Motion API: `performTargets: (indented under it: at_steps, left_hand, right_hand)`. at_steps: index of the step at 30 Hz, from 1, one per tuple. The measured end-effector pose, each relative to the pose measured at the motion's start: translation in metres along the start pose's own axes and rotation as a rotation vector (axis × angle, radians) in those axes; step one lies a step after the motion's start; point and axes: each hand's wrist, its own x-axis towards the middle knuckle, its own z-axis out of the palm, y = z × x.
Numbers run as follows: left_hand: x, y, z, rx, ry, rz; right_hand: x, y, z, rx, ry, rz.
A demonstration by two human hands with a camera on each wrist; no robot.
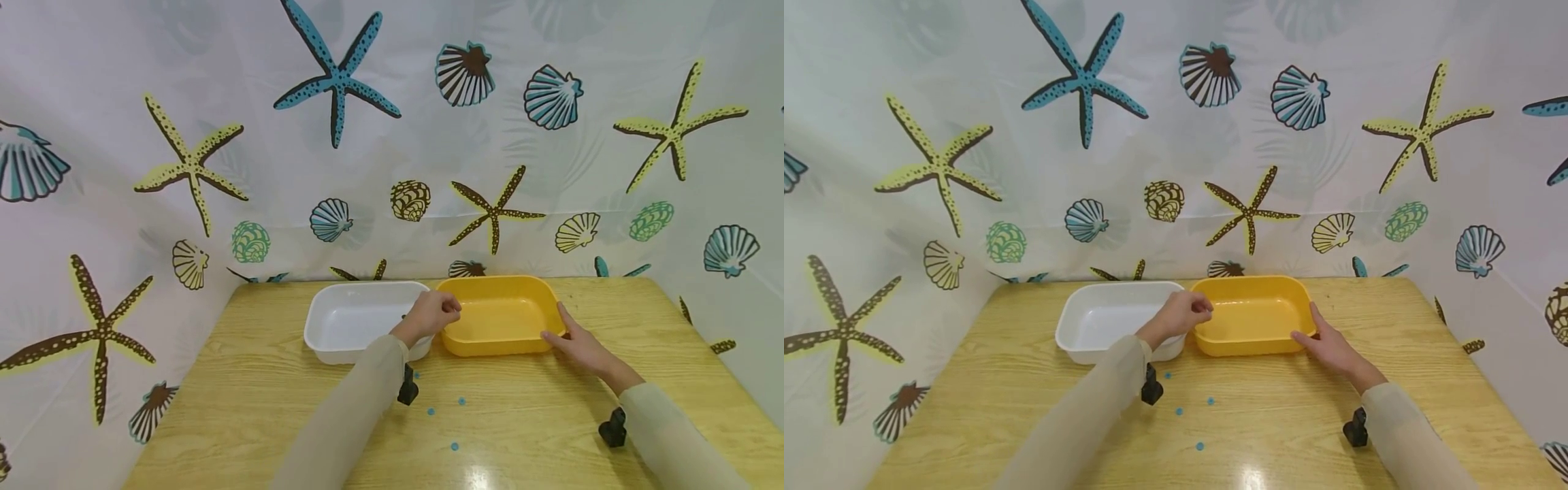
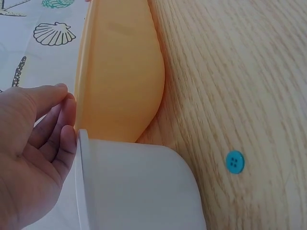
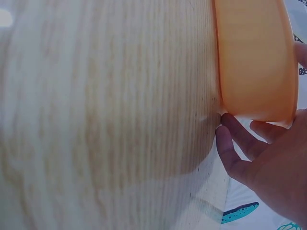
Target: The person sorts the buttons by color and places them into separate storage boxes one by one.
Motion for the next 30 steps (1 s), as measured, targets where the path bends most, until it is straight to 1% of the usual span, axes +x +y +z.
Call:
performTargets:
  at_steps: [4,5,6,14,18,22,30]
  left_hand:
    - [0.003,0.001,0.0,0.004,0.002,-0.016]
    - [0.0,0.007,-0.003,0.004,-0.009,-0.044]
    - [0.001,0.007,-0.002,0.006,-0.01,-0.048]
    - [0.004,0.008,-0.002,0.037,-0.016,-0.042]
    - [0.004,0.008,-0.003,0.056,-0.009,-0.035]
    - [0.007,0.007,-0.001,0.072,0.0,-0.033]
    - [0.013,0.005,0.002,0.092,0.003,-0.051]
  right_hand:
    - [0.001,0.0,0.0,0.005,0.0,0.008]
    - [0.001,0.0,0.0,0.008,-0.001,0.011]
    - [0.001,0.0,0.0,0.011,-0.002,0.012]
    - [0.001,0.0,-0.001,0.007,0.0,0.011]
    - [0.002,0.0,-0.001,0.01,0.002,0.006]
    - [0.002,-0.002,-0.001,0.015,0.002,-0.004]
    - [0.002,0.0,-0.001,0.023,0.007,-0.006]
